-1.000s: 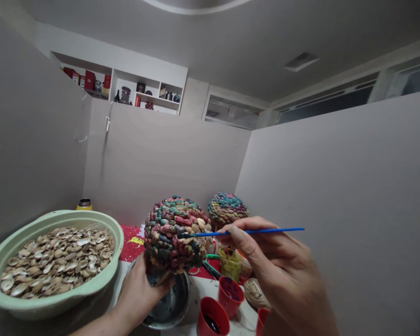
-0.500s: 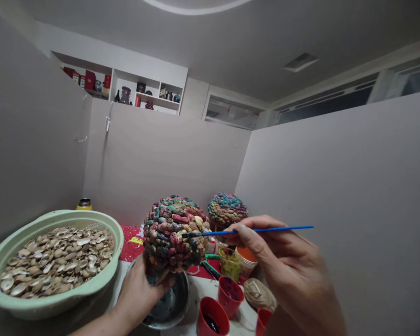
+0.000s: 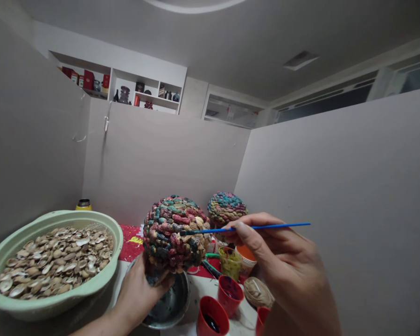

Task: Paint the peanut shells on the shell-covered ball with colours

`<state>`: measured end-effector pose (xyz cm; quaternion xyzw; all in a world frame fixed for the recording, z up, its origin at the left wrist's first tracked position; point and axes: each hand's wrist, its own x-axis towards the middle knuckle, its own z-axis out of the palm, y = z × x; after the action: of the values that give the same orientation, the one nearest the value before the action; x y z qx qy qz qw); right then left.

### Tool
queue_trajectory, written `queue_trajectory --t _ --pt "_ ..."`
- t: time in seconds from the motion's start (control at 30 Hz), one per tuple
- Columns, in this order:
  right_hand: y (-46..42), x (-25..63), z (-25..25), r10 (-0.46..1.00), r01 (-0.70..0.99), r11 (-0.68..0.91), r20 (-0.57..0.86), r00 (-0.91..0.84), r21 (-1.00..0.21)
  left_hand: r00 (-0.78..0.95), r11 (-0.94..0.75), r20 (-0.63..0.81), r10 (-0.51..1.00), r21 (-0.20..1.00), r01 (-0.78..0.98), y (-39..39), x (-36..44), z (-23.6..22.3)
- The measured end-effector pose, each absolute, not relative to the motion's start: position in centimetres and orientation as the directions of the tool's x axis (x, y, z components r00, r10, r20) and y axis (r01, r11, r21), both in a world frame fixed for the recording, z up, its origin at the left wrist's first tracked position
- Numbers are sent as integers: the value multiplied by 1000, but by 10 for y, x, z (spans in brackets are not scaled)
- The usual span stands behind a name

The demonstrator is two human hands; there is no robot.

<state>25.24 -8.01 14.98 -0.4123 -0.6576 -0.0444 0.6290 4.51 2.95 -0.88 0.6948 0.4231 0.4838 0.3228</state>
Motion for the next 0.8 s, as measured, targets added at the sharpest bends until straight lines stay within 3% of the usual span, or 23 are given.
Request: queue_trajectory --t 0.13,0.43,0.7,0.8 --pt "-75 247 147 494 639 632 863 104 -439 185 -451 414 891 852 265 30 45 -10" --pt "-80 266 152 532 571 622 824 193 -536 178 -433 398 900 861 267 32 44 -14" --pt "-77 243 154 498 605 661 863 88 -444 172 -447 414 894 853 269 30 44 -12" --pt "-74 249 154 539 576 658 838 87 -484 168 -446 415 894 853 270 29 44 -11"
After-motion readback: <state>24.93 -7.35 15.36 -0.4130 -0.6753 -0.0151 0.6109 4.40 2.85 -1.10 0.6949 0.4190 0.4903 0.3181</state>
